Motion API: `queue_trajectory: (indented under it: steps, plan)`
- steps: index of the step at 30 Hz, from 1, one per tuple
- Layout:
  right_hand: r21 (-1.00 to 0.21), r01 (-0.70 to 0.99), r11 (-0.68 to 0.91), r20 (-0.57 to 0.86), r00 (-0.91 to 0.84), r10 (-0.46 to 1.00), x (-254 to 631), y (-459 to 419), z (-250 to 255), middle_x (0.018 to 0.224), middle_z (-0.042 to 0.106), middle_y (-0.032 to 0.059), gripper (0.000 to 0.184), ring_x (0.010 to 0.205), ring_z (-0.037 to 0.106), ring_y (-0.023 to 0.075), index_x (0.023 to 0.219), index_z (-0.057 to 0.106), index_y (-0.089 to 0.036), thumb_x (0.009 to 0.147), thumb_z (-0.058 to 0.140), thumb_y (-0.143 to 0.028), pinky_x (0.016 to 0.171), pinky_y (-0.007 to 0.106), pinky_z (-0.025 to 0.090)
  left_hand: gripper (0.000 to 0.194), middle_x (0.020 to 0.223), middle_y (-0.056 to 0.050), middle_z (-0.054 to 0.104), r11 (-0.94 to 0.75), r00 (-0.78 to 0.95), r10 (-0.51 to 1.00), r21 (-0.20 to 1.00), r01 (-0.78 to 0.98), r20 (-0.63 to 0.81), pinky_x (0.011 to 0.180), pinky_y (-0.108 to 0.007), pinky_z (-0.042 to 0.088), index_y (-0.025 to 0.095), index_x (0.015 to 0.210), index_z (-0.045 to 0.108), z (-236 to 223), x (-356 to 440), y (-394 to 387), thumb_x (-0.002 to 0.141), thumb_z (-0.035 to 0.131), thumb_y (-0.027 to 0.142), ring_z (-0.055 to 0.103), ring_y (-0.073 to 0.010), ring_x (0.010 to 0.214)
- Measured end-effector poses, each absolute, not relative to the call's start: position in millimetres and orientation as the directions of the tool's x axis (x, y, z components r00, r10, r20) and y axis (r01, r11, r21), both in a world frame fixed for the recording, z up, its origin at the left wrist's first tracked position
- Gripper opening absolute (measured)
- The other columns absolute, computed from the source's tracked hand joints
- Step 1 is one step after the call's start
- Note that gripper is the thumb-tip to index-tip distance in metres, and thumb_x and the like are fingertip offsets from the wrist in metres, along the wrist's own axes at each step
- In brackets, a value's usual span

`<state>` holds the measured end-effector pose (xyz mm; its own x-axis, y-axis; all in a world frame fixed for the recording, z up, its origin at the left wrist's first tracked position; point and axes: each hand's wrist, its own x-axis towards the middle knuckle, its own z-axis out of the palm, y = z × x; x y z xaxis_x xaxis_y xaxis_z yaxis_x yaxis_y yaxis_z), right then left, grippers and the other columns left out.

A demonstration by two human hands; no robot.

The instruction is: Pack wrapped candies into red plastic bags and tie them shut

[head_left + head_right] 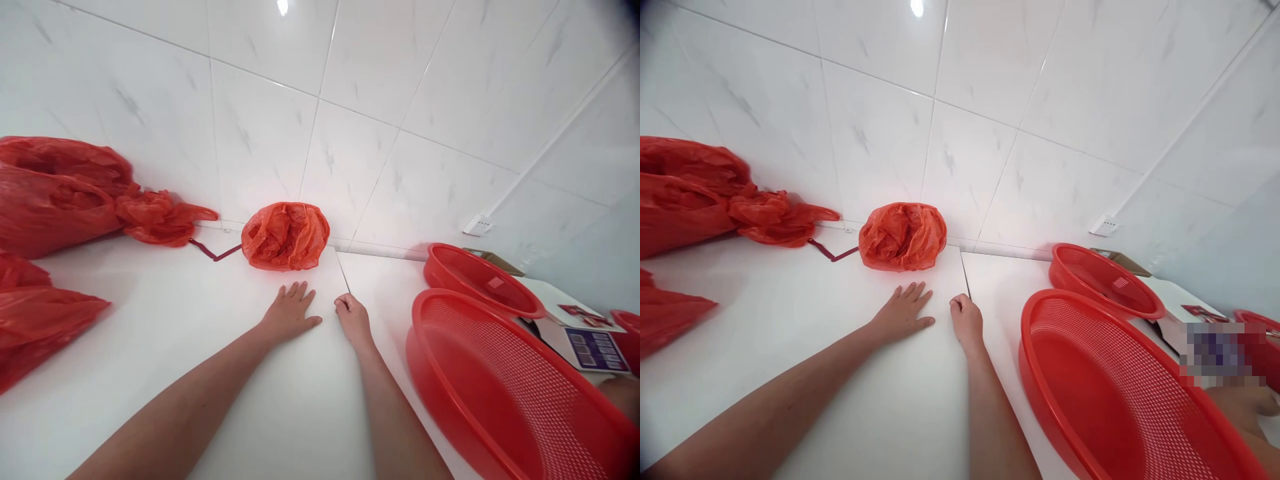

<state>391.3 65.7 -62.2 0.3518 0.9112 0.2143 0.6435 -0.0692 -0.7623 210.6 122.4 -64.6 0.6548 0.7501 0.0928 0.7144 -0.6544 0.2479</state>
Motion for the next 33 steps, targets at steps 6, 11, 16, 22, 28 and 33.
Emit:
queue_trajectory:
  steps: [6, 11, 16, 22, 28, 33]
  plan:
    - [-0.732, 0.681, -0.021, 0.251, 0.297, 0.921, 378, 42, -56, 0.066, 0.056, -0.0053, 0.018, 0.062, 0.048, 0.0125, 0.071, 0.051, -0.023, 0.083, 0.039, -0.029, 0.060, 0.023, 0.034, 0.074, 0.155, -0.012, 0.018, -0.647, 0.641, 0.758, 0.266, 0.715, 0.119, 0.112, -0.049, 0.013, 0.017, 0.145, 0.031, -66, 207, 121, 0.086, 0.030, 0.063, 0.014, -0.0302, 0.142]
    - [-0.708, 0.706, 0.006, 0.245, 0.237, 0.940, 359, 9, -51, 0.056, 0.041, -0.0055, 0.034, 0.055, 0.038, 0.0112, 0.060, 0.039, -0.021, 0.089, 0.035, -0.038, 0.054, 0.024, 0.027, 0.069, 0.155, -0.011, 0.020, -0.652, 0.639, 0.756, 0.262, 0.712, 0.145, 0.112, -0.048, 0.015, 0.018, 0.143, 0.033, -68, 201, 116, 0.088, 0.027, 0.059, 0.016, -0.0289, 0.142]
    - [-0.691, 0.722, -0.024, 0.182, 0.206, 0.962, 342, -40, -52, 0.053, 0.029, -0.0061, 0.039, 0.052, 0.028, 0.0101, 0.056, 0.031, -0.020, 0.087, 0.042, -0.040, 0.050, 0.024, 0.019, 0.064, 0.154, -0.011, 0.022, -0.657, 0.640, 0.752, 0.255, 0.709, 0.157, 0.111, -0.049, 0.016, 0.019, 0.142, 0.036, -67, 195, 110, 0.089, 0.028, 0.055, 0.017, -0.0296, 0.142]
    - [-0.764, 0.639, -0.093, -0.030, 0.110, 0.994, 342, -102, -12, 0.077, 0.057, -0.0046, 0.021, 0.062, 0.049, 0.0107, 0.103, 0.056, -0.028, 0.085, 0.045, -0.025, 0.056, 0.021, 0.037, 0.061, 0.153, -0.012, 0.025, -0.648, 0.624, 0.761, 0.275, 0.711, 0.178, 0.111, -0.051, 0.016, 0.017, 0.140, 0.039, -66, 196, 108, 0.089, 0.031, 0.049, 0.020, -0.0314, 0.140]
    - [-0.548, 0.836, -0.027, 0.007, 0.037, 0.999, 377, -122, 67, 0.091, 0.064, -0.0008, 0.020, 0.077, 0.059, 0.0157, 0.102, 0.060, -0.032, 0.083, 0.053, -0.028, 0.069, 0.026, 0.045, 0.059, 0.152, -0.012, 0.027, -0.633, 0.606, 0.774, 0.263, 0.728, 0.185, 0.111, -0.052, 0.015, 0.017, 0.139, 0.042, -68, 200, 108, 0.089, 0.035, 0.046, 0.021, -0.0316, 0.140]
    - [-0.248, 0.952, -0.181, 0.123, 0.216, 0.969, 450, -75, 95, 0.084, 0.066, -0.0007, 0.017, 0.075, 0.060, 0.0186, 0.084, 0.061, -0.030, 0.086, 0.046, -0.037, 0.065, 0.030, 0.045, 0.058, 0.152, -0.011, 0.027, -0.624, 0.603, 0.780, 0.275, 0.732, 0.166, 0.112, -0.052, 0.016, 0.018, 0.139, 0.042, -66, 200, 108, 0.088, 0.035, 0.046, 0.020, -0.0310, 0.141]
